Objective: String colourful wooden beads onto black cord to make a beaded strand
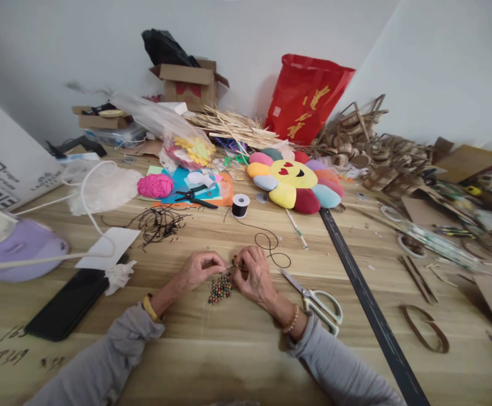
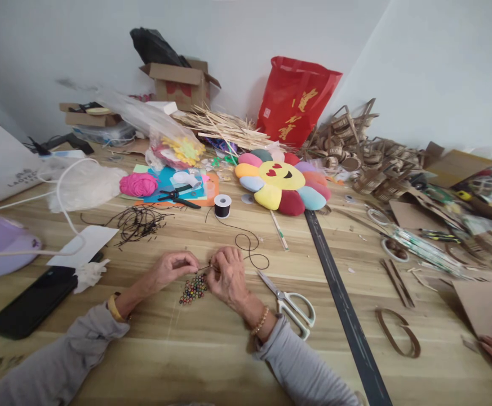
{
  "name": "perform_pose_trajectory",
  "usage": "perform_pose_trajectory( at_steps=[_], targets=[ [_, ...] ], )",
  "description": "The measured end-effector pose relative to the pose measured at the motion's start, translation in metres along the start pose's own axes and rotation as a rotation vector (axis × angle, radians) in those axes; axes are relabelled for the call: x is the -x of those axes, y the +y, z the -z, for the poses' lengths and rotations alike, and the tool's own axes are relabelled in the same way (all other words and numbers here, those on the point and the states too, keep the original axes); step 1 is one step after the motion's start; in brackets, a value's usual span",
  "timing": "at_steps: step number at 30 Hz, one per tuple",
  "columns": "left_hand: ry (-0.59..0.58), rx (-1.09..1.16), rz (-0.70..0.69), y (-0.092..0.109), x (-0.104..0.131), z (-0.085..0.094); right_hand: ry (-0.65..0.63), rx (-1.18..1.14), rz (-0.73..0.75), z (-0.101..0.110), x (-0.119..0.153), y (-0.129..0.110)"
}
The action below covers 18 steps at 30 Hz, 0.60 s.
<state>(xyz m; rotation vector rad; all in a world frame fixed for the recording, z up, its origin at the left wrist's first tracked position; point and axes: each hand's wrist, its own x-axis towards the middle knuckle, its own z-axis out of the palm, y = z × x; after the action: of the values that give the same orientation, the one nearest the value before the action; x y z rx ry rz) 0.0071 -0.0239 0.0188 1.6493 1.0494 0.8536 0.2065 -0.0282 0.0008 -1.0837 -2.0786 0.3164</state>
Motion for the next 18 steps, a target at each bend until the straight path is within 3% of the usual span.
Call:
perform_pose_trajectory(
  at_steps=[3, 12, 18],
  targets=[
    [0.018, 0.009, 0.010, -0.0007, 0.0002, 0.0006, -0.030, 0.011, -0.020, 0.0015, -0.0007, -0.0005],
    [0.028, -0.028, 0.014, -0.0031, 0.0010, -0.0013, -0.085, -0.211, 0.217, 0.0032, -0.0024, -0.0031],
    [0.047, -0.024, -0.002, -0.0030, 0.0008, -0.0017, -0.063, -0.206, 0.197, 0.0007, -0.0007, -0.0017]
  ],
)
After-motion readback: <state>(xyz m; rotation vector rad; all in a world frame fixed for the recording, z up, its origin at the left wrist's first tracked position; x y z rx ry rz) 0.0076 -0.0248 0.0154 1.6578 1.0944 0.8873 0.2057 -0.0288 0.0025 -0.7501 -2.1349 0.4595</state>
